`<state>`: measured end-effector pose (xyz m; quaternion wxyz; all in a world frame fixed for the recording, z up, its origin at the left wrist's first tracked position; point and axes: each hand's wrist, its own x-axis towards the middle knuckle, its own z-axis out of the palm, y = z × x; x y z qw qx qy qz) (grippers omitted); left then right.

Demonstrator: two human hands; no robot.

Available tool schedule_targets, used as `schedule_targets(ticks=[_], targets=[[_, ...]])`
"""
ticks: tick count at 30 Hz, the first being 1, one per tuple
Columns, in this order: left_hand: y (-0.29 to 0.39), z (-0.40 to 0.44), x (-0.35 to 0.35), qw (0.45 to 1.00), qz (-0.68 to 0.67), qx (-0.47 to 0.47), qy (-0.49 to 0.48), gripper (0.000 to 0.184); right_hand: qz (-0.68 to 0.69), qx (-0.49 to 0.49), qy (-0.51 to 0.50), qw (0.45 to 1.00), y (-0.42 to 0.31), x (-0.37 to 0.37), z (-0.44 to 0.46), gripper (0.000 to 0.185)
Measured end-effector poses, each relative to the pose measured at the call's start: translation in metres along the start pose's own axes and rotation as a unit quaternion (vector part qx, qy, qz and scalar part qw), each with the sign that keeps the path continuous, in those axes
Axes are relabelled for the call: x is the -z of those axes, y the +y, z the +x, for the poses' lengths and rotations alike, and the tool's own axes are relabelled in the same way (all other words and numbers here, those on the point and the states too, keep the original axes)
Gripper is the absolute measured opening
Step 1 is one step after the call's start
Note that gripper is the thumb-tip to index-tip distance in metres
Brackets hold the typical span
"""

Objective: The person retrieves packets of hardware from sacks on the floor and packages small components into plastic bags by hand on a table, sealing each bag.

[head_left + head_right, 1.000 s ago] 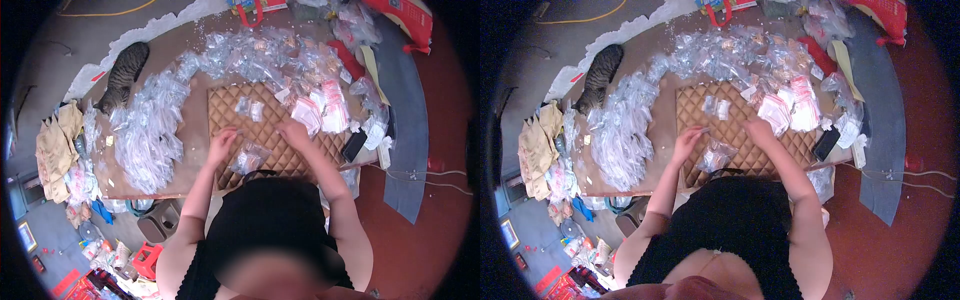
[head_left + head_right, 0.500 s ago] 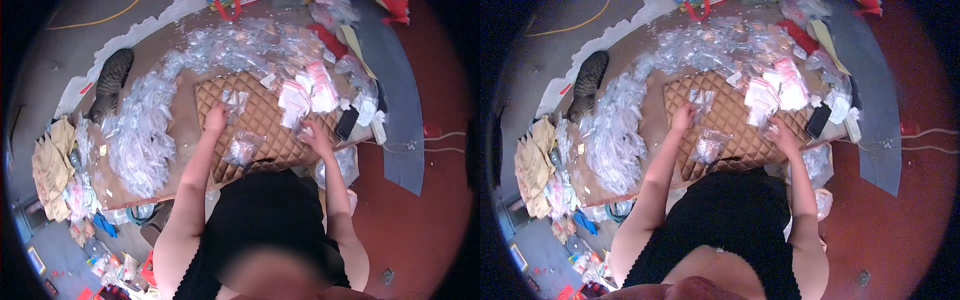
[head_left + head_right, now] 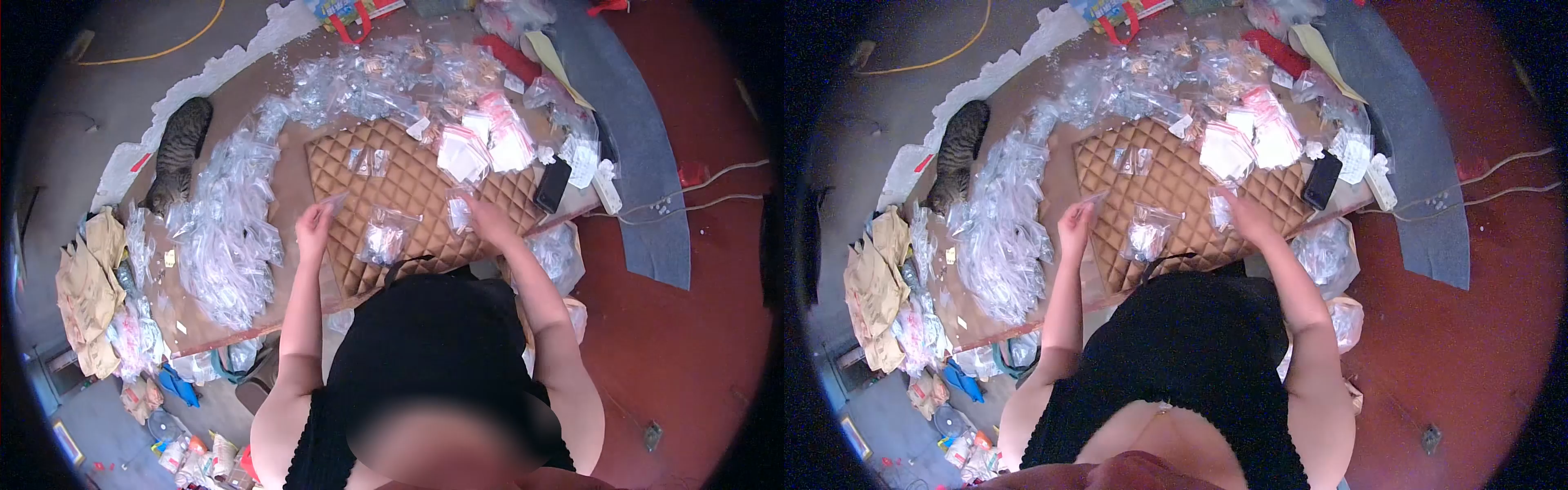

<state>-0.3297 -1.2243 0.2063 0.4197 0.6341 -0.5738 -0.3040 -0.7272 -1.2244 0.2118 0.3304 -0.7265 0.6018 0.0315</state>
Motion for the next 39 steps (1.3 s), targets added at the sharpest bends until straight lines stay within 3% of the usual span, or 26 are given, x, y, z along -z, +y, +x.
schedule_targets(ticks=[1,3,5,7,9,11,13,15,17,19,20,21,22,23,25,26,27,28,30,31,33,37,39], targets=[[-0.005,-0.003,-0.001,0.981,-0.152,0.122,-0.010,0.012,0.042,-0.017,0.037,0.998,-0.001,-0.002,0.008,0.049],[0.004,-0.008,-0.006,0.972,-0.197,0.130,-0.017,0.015,0.085,-0.030,0.072,0.993,0.006,-0.020,0.022,0.047],[0.018,-0.012,-0.013,0.961,-0.239,0.139,-0.022,0.018,-0.058,0.070,0.263,0.961,0.023,-0.047,0.037,0.034],[0.031,-0.014,-0.021,0.954,-0.227,0.187,-0.051,0.021,-0.054,0.072,0.255,0.963,0.025,-0.041,0.029,0.027],[0.037,-0.017,-0.033,0.951,-0.257,0.162,-0.057,0.026,-0.048,0.095,0.242,0.964,0.008,-0.025,0.025,0.022],[0.017,-0.023,-0.052,0.930,-0.292,0.212,-0.073,0.028,0.256,0.012,0.045,0.965,-0.029,0.001,0.014,0.029],[0.024,-0.028,-0.068,0.938,-0.283,0.170,-0.109,0.029,0.315,0.019,0.024,0.949,-0.079,0.021,0.002,0.031],[0.044,-0.033,-0.086,0.910,-0.363,0.152,-0.127,0.029,0.370,0.016,0.009,0.929,-0.109,0.014,0.004,0.033],[0.060,-0.039,-0.096,0.900,-0.381,0.163,-0.136,0.026,0.371,0.171,0.225,0.885,-0.120,-0.012,0.012,0.038],[0.065,-0.039,-0.085,0.887,-0.401,0.177,-0.149,0.024,0.352,0.193,0.242,0.883,-0.109,-0.019,0.015,0.040],[0.065,-0.036,-0.068,0.972,-0.200,0.023,-0.120,0.021,0.444,0.081,0.083,0.888,-0.108,-0.009,0.007,0.039],[0.067,-0.032,-0.050,0.987,0.017,-0.133,-0.085,0.019,0.516,-0.035,-0.078,0.852,-0.105,-0.004,0.001,0.038],[0.072,-0.021,-0.034,0.989,0.068,-0.133,0.018,0.023,0.542,-0.010,-0.058,0.838,-0.099,-0.008,-0.001,0.037],[0.081,-0.009,0.000,0.976,0.208,-0.054,-0.023,0.032,0.542,-0.011,-0.057,0.838,-0.092,-0.009,-0.005,0.037],[0.012,-0.006,0.031,0.916,0.349,-0.044,0.194,0.048,0.655,-0.065,0.010,0.752,-0.076,-0.010,-0.013,0.034],[-0.007,-0.006,0.054,0.896,0.377,-0.037,0.233,0.056,0.705,-0.100,0.054,0.700,-0.070,-0.014,-0.016,0.033],[-0.029,-0.004,0.075,0.885,0.405,-0.026,0.228,0.052,0.706,-0.105,0.060,0.697,-0.064,-0.013,-0.017,0.033],[-0.064,0.003,0.086,0.882,0.408,0.052,0.230,0.040,0.731,-0.124,0.087,0.665,-0.058,-0.013,-0.022,0.033],[-0.051,0.001,0.105,0.907,0.363,0.159,0.141,0.024,0.757,-0.163,0.116,0.622,-0.036,-0.017,-0.029,0.032],[-0.046,0.000,0.109,0.911,0.360,0.153,0.133,0.024,0.757,-0.166,0.126,0.619,-0.028,-0.020,-0.034,0.032],[-0.027,-0.004,0.115,0.909,0.399,-0.010,0.118,0.026,0.742,-0.170,0.116,0.638,-0.017,-0.023,-0.042,0.029],[0.051,-0.008,0.107,0.913,0.387,-0.085,0.100,0.021,0.732,-0.164,0.118,0.650,-0.002,-0.029,-0.049,0.027],[0.076,-0.005,0.100,0.921,0.352,-0.168,0.024,0.020,0.734,-0.181,0.136,0.640,-0.001,-0.030,-0.044,0.028]])
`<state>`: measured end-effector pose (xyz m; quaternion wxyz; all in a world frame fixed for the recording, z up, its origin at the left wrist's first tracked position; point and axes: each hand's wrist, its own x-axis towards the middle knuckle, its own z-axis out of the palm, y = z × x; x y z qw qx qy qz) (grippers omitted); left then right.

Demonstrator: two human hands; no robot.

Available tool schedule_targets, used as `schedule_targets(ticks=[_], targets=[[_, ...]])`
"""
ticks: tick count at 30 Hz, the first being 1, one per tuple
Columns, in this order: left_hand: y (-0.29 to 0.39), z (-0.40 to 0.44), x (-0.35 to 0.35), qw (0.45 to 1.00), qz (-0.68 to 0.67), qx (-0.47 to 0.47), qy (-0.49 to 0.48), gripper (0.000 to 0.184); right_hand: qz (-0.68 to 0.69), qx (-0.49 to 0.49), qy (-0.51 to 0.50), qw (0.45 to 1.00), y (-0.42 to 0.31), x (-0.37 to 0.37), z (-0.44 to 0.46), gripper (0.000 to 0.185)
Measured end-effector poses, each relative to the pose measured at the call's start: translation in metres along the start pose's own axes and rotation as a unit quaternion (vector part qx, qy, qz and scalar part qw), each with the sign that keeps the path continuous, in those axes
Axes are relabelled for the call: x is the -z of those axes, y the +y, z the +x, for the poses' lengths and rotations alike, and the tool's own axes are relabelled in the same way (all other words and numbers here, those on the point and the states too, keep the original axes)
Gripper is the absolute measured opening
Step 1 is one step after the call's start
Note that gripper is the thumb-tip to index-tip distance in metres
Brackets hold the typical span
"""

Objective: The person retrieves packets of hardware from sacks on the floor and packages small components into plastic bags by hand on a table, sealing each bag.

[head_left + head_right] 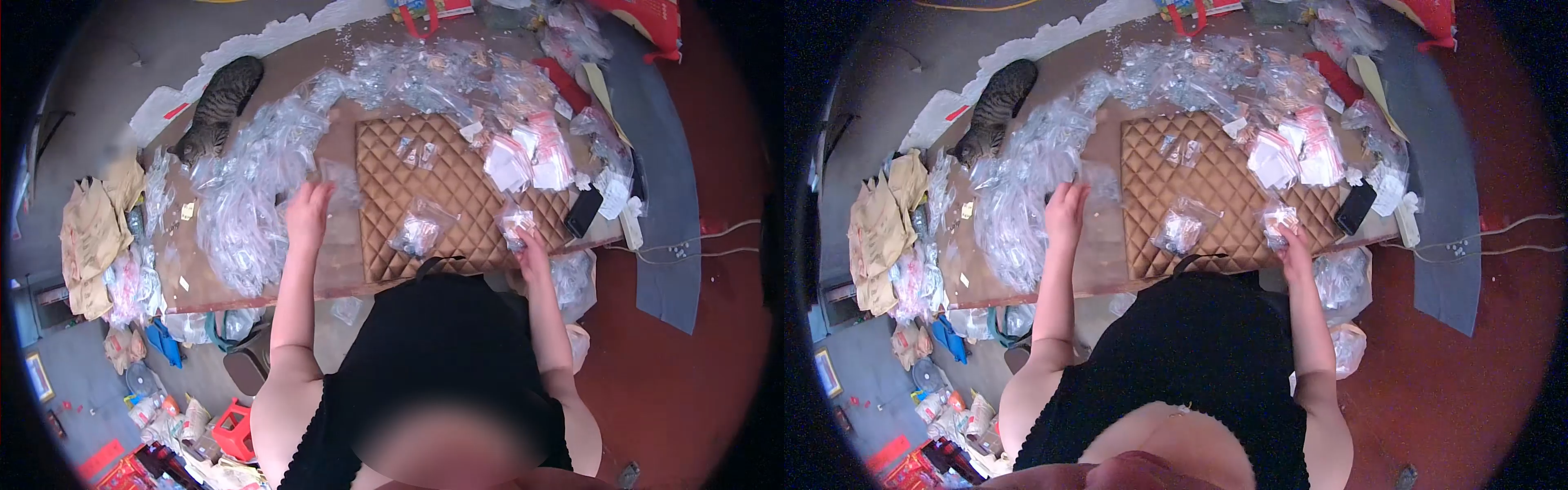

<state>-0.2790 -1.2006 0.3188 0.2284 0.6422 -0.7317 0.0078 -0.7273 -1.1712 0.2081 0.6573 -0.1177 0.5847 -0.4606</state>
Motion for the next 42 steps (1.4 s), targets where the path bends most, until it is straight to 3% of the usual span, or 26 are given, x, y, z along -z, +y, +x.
schedule_targets(ticks=[1,3,4,6,7,9,10,13,18,19,20,21,22,24,25,26,28,29,30,32,33,35,39,41,42], targets=[[0.011,0.007,0.002,1.000,-0.002,-0.003,0.001,0.020,0.001,0.003,0.002,1.000,-0.002,0.000,0.000,0.028],[0.037,0.021,-0.001,0.990,-0.040,-0.131,0.017,0.010,-0.011,-0.004,-0.028,1.000,-0.008,0.000,-0.002,0.029],[0.050,0.023,-0.008,0.990,-0.042,-0.136,0.017,0.010,-0.008,-0.001,-0.024,1.000,-0.011,-0.001,-0.002,0.029],[0.076,0.026,-0.023,0.962,0.004,-0.259,0.090,0.020,-0.015,0.034,-0.056,0.998,-0.016,-0.006,-0.001,0.031],[0.085,0.025,-0.034,0.961,0.000,-0.263,0.090,0.020,-0.013,0.039,-0.060,0.997,-0.018,-0.008,-0.002,0.033],[0.097,0.018,-0.066,0.968,-0.063,-0.228,-0.080,0.018,-0.036,0.053,-0.070,0.995,-0.029,-0.014,-0.007,0.033],[0.103,0.013,-0.082,0.967,-0.065,-0.233,-0.081,0.018,-0.061,0.062,-0.082,0.993,-0.034,-0.019,-0.009,0.033],[0.121,-0.007,-0.116,0.943,-0.264,-0.126,-0.157,0.012,-0.078,0.069,-0.114,0.988,-0.052,-0.047,-0.018,0.033],[0.141,-0.004,-0.102,0.923,-0.319,-0.143,-0.160,0.016,-0.125,0.157,-0.184,0.962,-0.032,-0.096,0.001,0.026],[0.142,-0.004,-0.102,0.922,-0.324,-0.147,-0.152,0.017,-0.339,0.259,-0.180,0.886,-0.030,-0.104,0.000,0.024],[0.143,-0.006,-0.102,0.922,-0.323,-0.148,-0.153,0.017,-0.532,0.345,-0.164,0.755,-0.030,-0.110,-0.002,0.024],[0.144,-0.009,-0.104,0.921,-0.319,-0.160,-0.158,0.019,-0.693,0.409,-0.138,0.577,-0.029,-0.115,-0.003,0.025],[0.144,-0.010,-0.105,0.920,-0.314,-0.172,-0.161,0.020,-0.693,0.411,-0.138,0.577,-0.029,-0.120,-0.006,0.025],[0.142,-0.004,-0.095,0.920,-0.311,-0.180,-0.156,0.021,-0.701,0.435,-0.214,0.523,-0.032,-0.134,-0.018,0.024],[0.140,-0.003,-0.090,0.919,-0.311,-0.186,-0.155,0.022,-0.660,0.386,-0.238,0.600,-0.044,-0.132,-0.029,0.032],[0.134,-0.004,-0.090,0.922,-0.309,-0.178,-0.151,0.022,-0.661,0.386,-0.246,0.595,-0.055,-0.131,-0.040,0.032],[0.120,-0.007,-0.092,0.927,-0.314,-0.153,-0.139,0.024,-0.506,0.356,-0.296,0.728,-0.071,-0.122,-0.049,0.046],[0.119,-0.006,-0.090,0.927,-0.314,-0.156,-0.131,0.024,-0.551,0.369,-0.312,0.680,-0.075,-0.114,-0.048,0.056],[0.118,-0.006,-0.090,0.928,-0.315,-0.155,-0.128,0.024,-0.553,0.369,-0.313,0.678,-0.072,-0.114,-0.048,0.056],[0.118,-0.007,-0.093,0.926,-0.316,-0.162,-0.128,0.026,-0.609,0.474,-0.307,0.557,-0.063,-0.113,-0.047,0.045],[0.119,-0.006,-0.095,0.925,-0.319,-0.163,-0.127,0.026,-0.611,0.473,-0.305,0.557,-0.050,-0.112,-0.038,0.045],[0.120,-0.007,-0.097,0.915,-0.323,-0.202,-0.134,0.023,-0.697,0.530,-0.247,0.414,-0.015,-0.111,-0.013,0.031],[0.118,-0.006,-0.098,0.923,-0.248,-0.240,-0.170,0.023,-0.743,0.494,-0.259,0.369,-0.015,-0.121,-0.006,0.020],[0.110,0.001,-0.090,0.943,-0.203,-0.224,-0.143,0.022,-0.664,0.562,-0.196,0.453,-0.034,-0.120,-0.021,0.015],[0.106,0.003,-0.091,0.944,-0.202,-0.222,-0.141,0.022,-0.664,0.563,-0.199,0.451,-0.041,-0.120,-0.024,0.015]])
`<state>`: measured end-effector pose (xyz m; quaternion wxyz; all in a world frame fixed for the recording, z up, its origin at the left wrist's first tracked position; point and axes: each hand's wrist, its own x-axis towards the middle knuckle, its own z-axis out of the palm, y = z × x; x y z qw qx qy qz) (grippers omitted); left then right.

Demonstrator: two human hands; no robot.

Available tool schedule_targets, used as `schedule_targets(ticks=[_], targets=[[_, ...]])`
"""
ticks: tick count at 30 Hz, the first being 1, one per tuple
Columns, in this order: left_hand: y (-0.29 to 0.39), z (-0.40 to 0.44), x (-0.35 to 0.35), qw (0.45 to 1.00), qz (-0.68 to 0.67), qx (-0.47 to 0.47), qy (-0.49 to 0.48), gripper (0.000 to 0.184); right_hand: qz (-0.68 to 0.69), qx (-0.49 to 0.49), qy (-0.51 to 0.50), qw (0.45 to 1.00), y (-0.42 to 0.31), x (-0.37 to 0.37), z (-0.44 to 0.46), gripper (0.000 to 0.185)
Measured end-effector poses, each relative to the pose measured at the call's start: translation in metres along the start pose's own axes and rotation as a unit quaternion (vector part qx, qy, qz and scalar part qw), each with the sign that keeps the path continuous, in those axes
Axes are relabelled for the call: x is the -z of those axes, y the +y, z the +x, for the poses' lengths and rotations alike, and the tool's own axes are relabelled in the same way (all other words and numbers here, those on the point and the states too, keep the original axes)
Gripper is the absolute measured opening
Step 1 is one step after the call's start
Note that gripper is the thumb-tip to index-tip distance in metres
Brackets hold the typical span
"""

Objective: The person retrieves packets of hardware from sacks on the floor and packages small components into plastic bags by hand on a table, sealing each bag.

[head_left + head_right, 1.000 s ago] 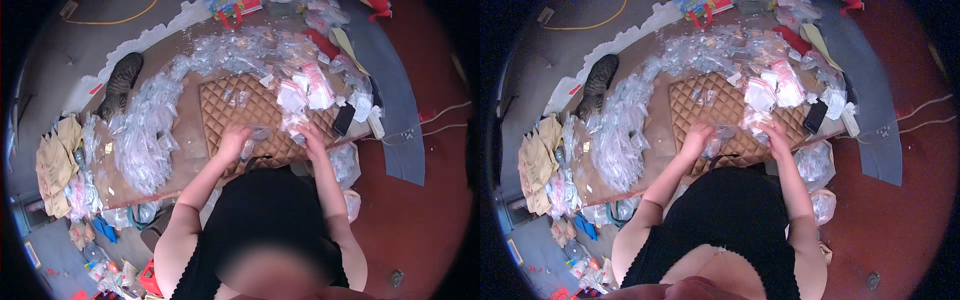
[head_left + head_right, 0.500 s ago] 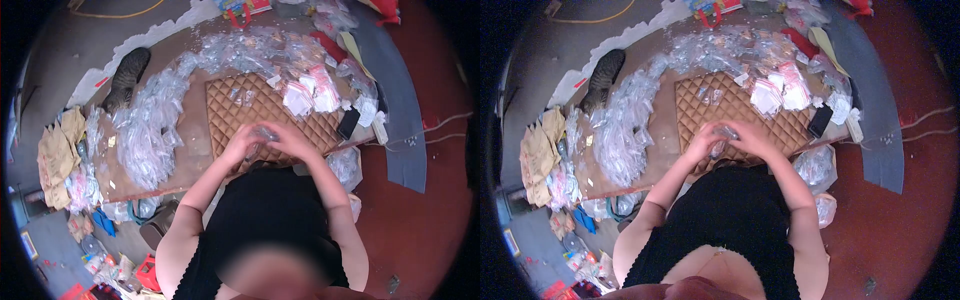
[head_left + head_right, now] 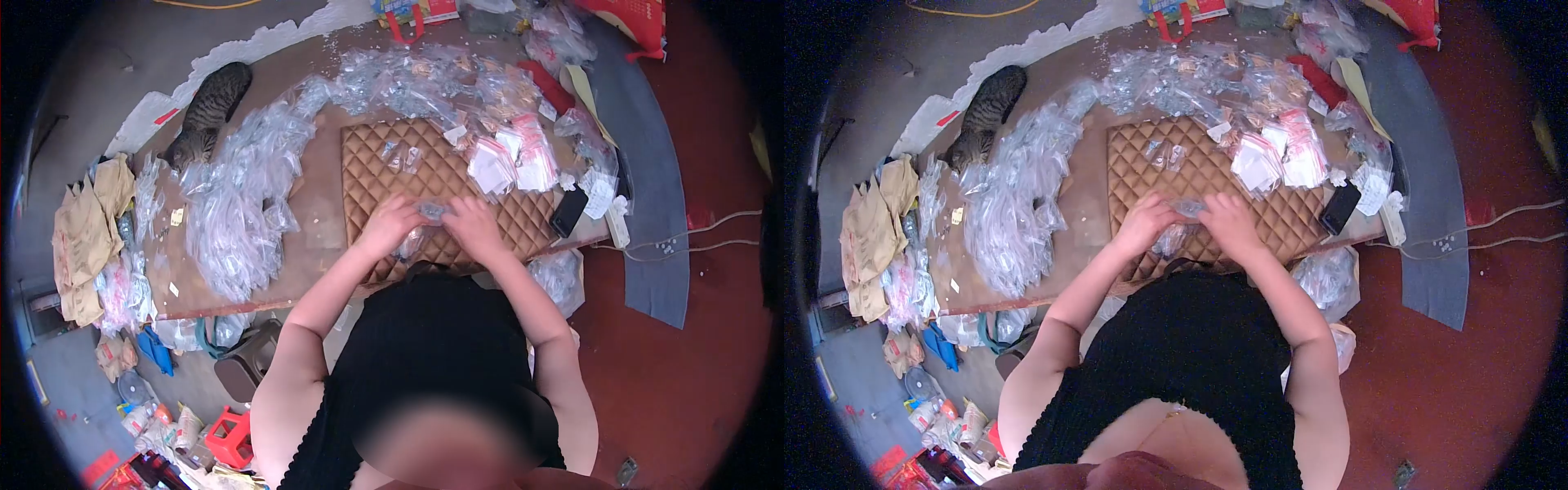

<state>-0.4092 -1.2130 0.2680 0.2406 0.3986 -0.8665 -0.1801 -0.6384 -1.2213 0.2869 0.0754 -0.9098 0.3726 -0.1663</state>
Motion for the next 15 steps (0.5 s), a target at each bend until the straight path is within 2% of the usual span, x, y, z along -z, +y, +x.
schedule_targets(ticks=[2,4,7,9,10,11,13,15], targets=[[-0.007,0.002,0.003,0.997,0.063,-0.037,0.019,0.022,-0.012,-0.042,-0.024,0.999,0.004,0.011,-0.002,0.010],[-0.009,0.003,0.007,0.997,0.069,-0.031,-0.008,0.022,0.004,-0.051,-0.019,0.998,0.009,0.007,-0.005,0.010],[-0.007,0.004,0.007,0.997,0.070,-0.011,-0.029,0.024,0.044,-0.049,0.002,0.998,0.014,-0.007,-0.008,0.013],[0.001,0.006,0.000,0.998,0.055,0.030,0.012,0.023,0.065,-0.040,0.021,0.997,0.010,-0.007,-0.007,0.016],[0.003,0.007,-0.006,0.998,0.055,0.029,0.011,0.023,0.080,-0.074,0.007,0.994,0.006,-0.008,-0.006,0.013],[0.002,0.008,-0.013,0.996,0.086,0.018,-0.017,0.024,0.095,-0.108,-0.006,0.990,0.002,-0.008,-0.003,0.011],[-0.003,0.006,-0.024,0.992,0.118,0.006,-0.046,0.024,0.119,-0.112,0.020,0.986,-0.003,-0.010,0.000,0.011],[-0.003,0.010,-0.026,0.973,0.185,0.059,-0.129,0.026,0.141,-0.116,0.046,0.982,-0.004,-0.009,0.000,0.011]])
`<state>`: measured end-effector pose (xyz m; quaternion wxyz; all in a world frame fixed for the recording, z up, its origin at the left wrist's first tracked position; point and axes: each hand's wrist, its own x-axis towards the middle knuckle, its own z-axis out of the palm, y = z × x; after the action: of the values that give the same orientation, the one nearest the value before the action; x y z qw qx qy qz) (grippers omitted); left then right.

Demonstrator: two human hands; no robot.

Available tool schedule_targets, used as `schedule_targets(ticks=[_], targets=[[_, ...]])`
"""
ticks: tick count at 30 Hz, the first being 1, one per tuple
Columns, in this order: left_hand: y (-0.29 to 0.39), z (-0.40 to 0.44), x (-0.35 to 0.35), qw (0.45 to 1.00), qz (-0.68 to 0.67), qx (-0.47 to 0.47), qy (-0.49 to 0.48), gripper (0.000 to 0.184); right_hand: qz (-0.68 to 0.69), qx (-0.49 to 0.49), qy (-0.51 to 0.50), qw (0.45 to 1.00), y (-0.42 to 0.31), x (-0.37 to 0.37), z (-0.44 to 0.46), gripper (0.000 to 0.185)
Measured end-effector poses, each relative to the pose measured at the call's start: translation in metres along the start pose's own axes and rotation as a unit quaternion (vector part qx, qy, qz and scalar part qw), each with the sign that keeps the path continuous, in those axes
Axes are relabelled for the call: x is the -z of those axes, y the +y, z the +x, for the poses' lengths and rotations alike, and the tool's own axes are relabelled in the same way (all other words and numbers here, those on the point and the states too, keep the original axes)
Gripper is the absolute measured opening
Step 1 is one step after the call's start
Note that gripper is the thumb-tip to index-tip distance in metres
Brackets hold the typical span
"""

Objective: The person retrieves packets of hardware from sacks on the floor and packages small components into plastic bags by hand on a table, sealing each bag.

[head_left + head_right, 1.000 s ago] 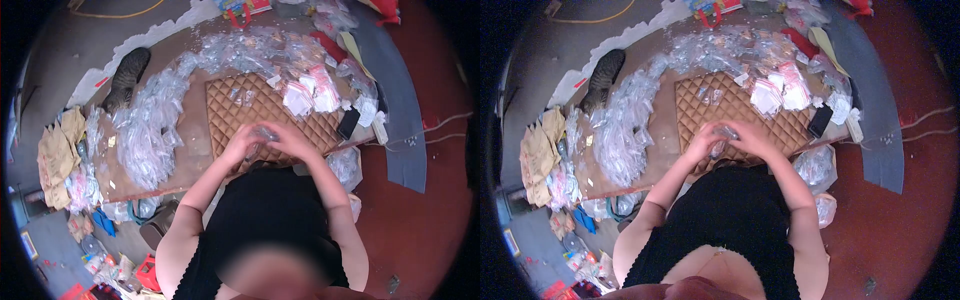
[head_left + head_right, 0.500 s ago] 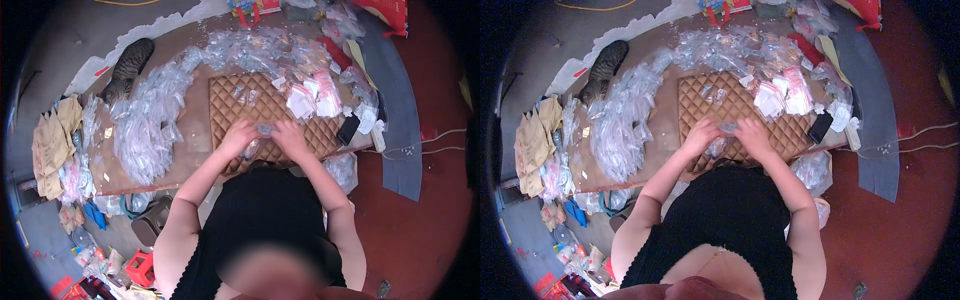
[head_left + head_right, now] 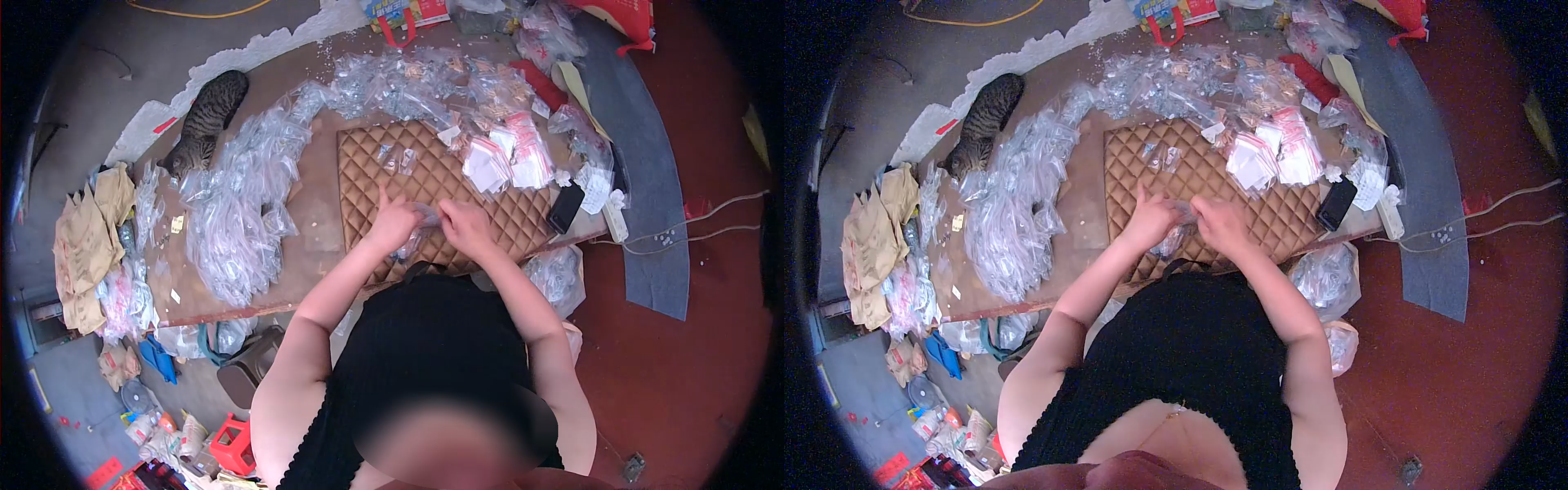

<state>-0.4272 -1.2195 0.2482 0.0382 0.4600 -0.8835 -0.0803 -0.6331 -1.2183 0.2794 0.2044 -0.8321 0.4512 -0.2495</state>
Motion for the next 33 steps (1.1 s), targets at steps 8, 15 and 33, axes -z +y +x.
schedule_targets(ticks=[8,15,33], targets=[[0.020,0.022,0.023,0.959,-0.190,0.065,0.198,0.018,0.016,-0.048,-0.006,0.999,0.012,0.007,-0.005,0.009],[0.026,0.031,-0.001,0.967,-0.187,0.016,0.174,0.013,0.001,-0.106,-0.021,0.994,0.016,0.008,-0.007,0.017],[-0.037,-0.032,0.074,0.967,-0.208,0.002,0.149,0.011,0.117,-0.109,-0.061,0.985,-0.016,0.050,0.006,0.015]])
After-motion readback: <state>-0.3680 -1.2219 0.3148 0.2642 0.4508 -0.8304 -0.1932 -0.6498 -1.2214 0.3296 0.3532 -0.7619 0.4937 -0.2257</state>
